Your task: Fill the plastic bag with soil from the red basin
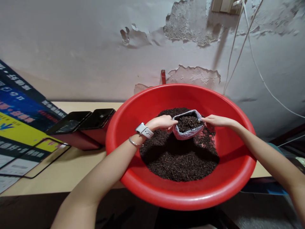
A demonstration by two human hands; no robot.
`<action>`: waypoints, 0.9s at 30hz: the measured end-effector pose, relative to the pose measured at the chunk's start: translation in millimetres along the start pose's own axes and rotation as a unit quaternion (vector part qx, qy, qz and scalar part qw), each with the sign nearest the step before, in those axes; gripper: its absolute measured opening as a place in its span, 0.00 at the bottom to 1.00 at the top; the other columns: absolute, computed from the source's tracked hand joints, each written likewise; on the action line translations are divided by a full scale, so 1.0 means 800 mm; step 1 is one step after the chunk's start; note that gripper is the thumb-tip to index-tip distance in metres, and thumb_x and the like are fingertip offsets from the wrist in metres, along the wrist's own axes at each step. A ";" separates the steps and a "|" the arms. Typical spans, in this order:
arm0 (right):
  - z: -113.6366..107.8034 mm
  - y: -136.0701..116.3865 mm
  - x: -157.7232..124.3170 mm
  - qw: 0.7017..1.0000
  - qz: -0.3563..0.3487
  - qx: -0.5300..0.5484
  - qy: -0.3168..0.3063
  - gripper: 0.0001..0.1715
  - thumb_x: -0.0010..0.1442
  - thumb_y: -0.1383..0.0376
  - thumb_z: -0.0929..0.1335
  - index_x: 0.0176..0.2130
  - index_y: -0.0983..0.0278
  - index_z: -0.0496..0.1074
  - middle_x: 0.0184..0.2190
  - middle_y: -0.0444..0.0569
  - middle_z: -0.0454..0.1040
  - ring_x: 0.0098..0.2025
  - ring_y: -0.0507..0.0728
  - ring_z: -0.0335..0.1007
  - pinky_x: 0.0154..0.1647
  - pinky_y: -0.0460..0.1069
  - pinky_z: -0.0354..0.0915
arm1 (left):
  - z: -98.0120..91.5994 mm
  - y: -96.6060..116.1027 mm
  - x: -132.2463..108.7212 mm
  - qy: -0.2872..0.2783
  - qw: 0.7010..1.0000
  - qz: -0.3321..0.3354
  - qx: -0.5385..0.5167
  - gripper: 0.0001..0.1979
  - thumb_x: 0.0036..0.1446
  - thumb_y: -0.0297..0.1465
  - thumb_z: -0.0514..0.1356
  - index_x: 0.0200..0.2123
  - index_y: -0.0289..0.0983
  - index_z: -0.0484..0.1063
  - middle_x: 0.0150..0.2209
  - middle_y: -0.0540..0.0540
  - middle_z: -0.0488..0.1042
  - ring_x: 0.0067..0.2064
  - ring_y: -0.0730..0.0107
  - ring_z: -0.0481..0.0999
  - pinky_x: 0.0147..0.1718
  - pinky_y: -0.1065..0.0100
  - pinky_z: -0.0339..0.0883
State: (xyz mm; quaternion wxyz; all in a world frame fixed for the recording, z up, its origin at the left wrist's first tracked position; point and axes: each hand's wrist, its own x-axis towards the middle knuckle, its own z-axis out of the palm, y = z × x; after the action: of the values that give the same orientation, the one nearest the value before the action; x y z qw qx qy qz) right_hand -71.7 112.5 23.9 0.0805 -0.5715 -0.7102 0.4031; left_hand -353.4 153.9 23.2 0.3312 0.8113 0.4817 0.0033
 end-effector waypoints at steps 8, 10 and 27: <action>0.015 -0.008 0.001 0.989 -0.094 -0.045 0.102 0.33 0.56 0.38 0.60 0.20 0.62 0.57 0.14 0.40 0.58 0.18 0.48 0.54 0.23 0.46 0.53 | 0.007 0.004 -0.001 -0.057 0.998 0.000 -0.040 0.22 0.52 0.39 0.51 0.11 0.37 0.68 0.14 0.45 0.69 0.18 0.70 0.62 0.20 0.70 0.55; 0.021 -0.012 0.002 0.983 -0.114 -0.017 0.140 0.32 0.57 0.39 0.60 0.21 0.62 0.58 0.14 0.40 0.58 0.19 0.48 0.54 0.23 0.46 0.52 | 0.008 0.005 -0.002 -0.053 0.998 -0.005 -0.033 0.22 0.53 0.39 0.50 0.11 0.37 0.68 0.14 0.45 0.69 0.18 0.70 0.62 0.21 0.69 0.55; 0.016 -0.019 -0.009 0.938 -0.130 -0.131 0.292 0.24 0.62 0.50 0.60 0.41 0.64 0.73 0.24 0.43 0.69 0.28 0.52 0.63 0.32 0.46 0.56 | 0.008 0.009 -0.004 -0.048 0.999 -0.012 -0.018 0.22 0.53 0.38 0.50 0.13 0.36 0.71 0.16 0.44 0.70 0.19 0.69 0.63 0.22 0.68 0.57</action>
State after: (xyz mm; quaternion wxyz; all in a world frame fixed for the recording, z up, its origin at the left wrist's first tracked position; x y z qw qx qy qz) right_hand -87.9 99.6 27.7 0.2605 -0.5720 -0.7703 0.1078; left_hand -347.8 145.7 23.0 0.3687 0.7984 0.4752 -0.0306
